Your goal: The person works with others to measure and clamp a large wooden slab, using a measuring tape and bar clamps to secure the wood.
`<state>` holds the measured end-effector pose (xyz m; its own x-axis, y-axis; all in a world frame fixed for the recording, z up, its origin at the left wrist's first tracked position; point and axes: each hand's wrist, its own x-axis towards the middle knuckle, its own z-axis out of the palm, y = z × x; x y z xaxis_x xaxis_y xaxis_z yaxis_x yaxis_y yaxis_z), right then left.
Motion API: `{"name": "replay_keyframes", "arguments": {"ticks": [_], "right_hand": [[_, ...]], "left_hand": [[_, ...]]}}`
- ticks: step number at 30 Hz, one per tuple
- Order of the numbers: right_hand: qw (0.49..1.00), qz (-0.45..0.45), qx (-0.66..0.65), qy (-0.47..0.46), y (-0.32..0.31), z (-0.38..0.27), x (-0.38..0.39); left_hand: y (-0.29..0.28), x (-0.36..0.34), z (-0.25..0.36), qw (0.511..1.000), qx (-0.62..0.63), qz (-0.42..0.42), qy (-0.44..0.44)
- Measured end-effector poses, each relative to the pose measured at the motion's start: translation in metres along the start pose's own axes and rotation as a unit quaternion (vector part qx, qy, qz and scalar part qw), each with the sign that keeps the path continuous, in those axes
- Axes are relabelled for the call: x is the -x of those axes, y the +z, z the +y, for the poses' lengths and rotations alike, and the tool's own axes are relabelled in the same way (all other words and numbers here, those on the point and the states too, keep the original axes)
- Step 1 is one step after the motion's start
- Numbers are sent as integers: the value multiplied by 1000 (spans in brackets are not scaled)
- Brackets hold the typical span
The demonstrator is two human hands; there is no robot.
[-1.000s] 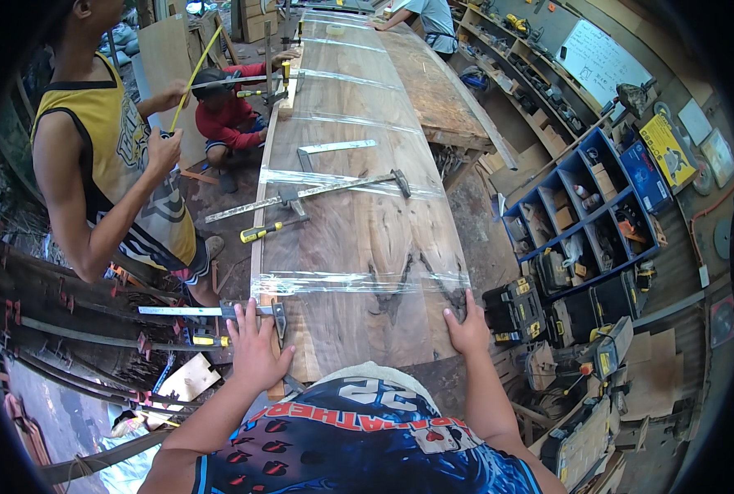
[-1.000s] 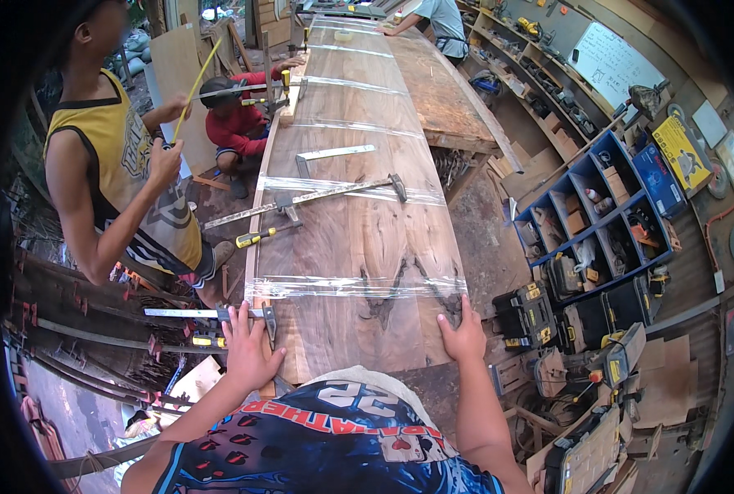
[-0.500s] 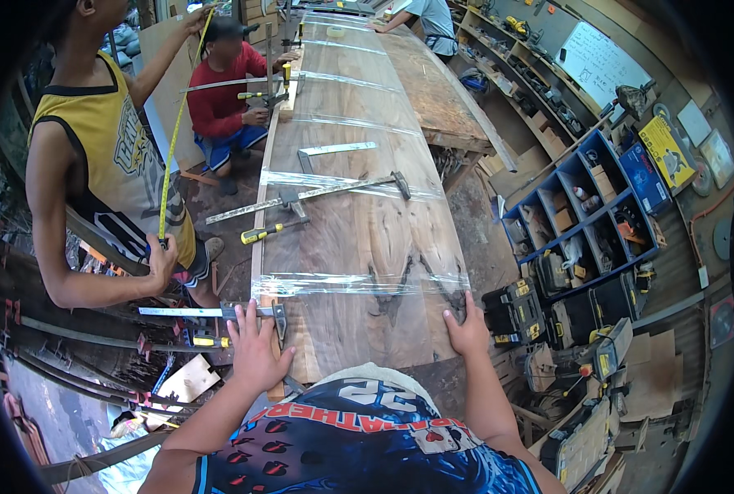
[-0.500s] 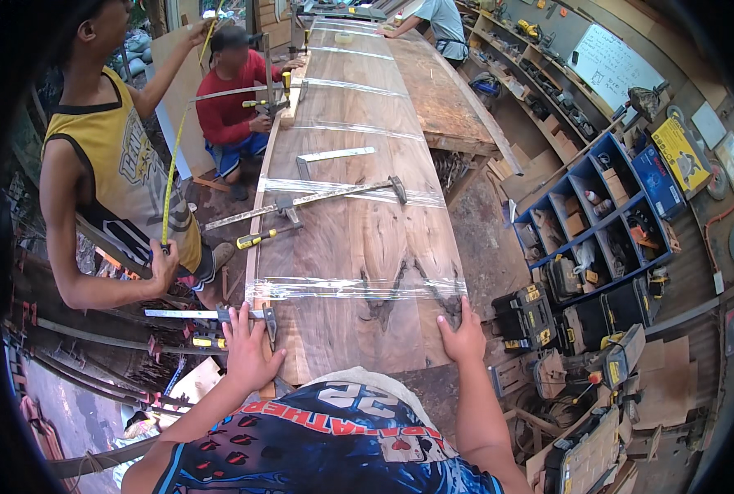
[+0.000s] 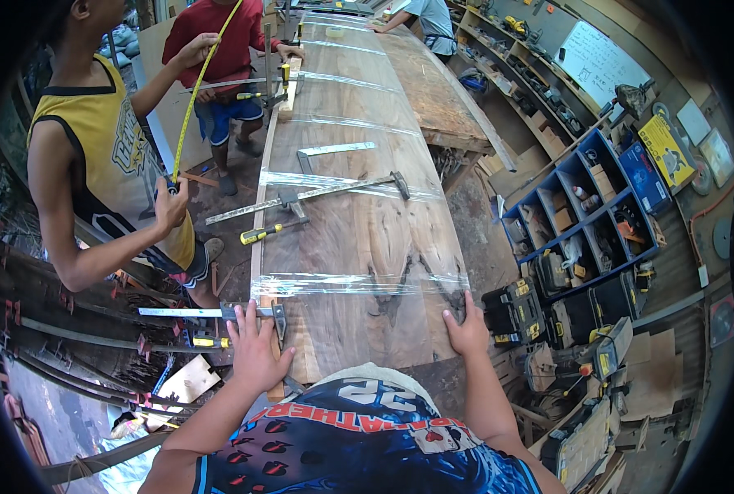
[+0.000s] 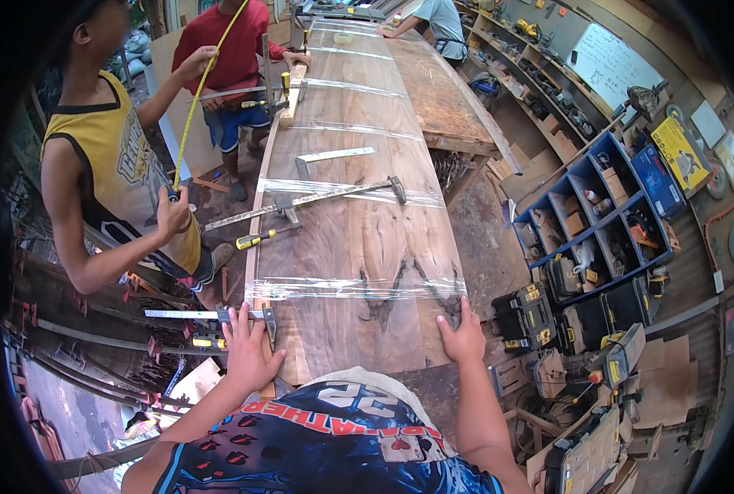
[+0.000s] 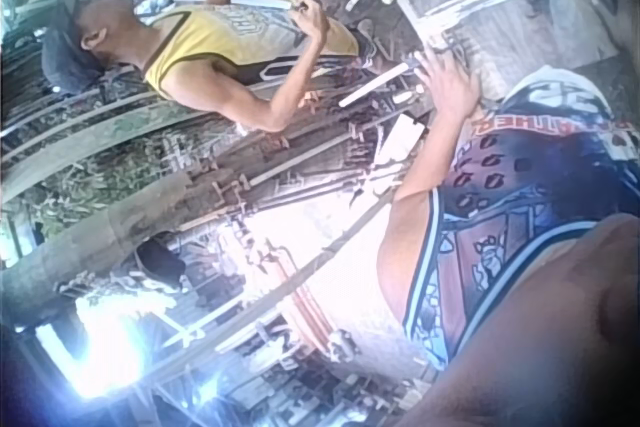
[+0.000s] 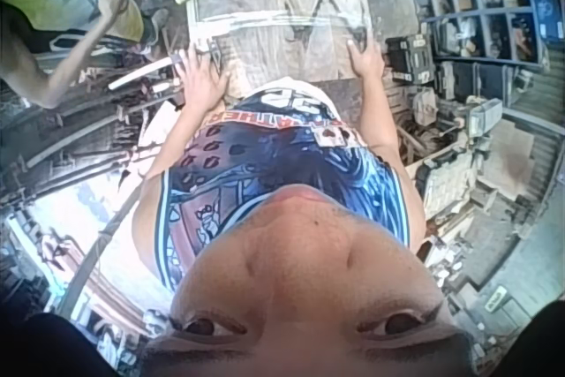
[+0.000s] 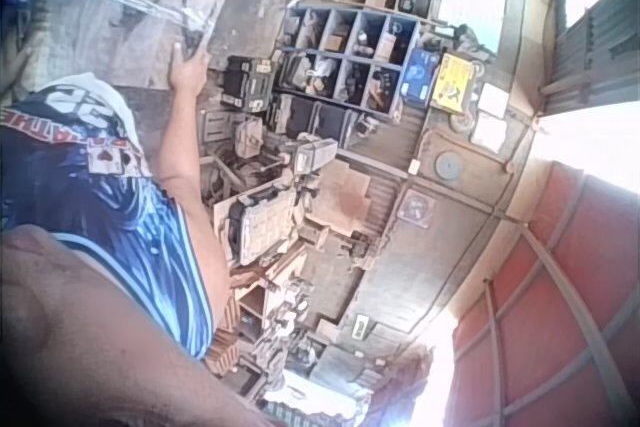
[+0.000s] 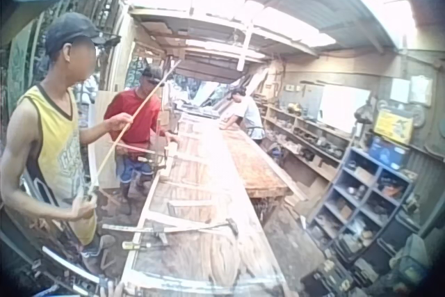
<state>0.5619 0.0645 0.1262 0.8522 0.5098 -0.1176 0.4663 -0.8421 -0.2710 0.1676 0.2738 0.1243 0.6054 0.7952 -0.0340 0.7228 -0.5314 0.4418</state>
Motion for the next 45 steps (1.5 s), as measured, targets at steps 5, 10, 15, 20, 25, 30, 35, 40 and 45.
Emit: {"name": "replay_keyframes", "arguments": {"ticks": [5,10,15,20,25,30,35,40,45], "right_hand": [[1000,3,-1,-6,0,1,0],[1000,1,-1,-5,1,2,0],[1000,0,-1,-4,0,0,-1],[1000,0,-4,-4,1,2,-2],[1000,-3,-2,-3,1,1,-1],[1000,-6,-3,-2,1,2,0],[1000,3,-4,-9,2,3,-1],[1000,1,-5,-10,1,2,-1],[1000,4,-6,-9,2,3,-1]], "left_hand": [[0,1,0,1000,1,5,2],[-1,1,2,1000,1,6,1],[2,1,0,1000,-2,15,8],[1,0,0,1000,0,17,8],[0,1,0,1000,2,11,5],[0,1,1,1000,-1,5,4],[2,1,-1,1000,-2,9,6],[3,0,-1,1000,-6,9,2],[5,0,-3,1000,-4,11,6]]}}
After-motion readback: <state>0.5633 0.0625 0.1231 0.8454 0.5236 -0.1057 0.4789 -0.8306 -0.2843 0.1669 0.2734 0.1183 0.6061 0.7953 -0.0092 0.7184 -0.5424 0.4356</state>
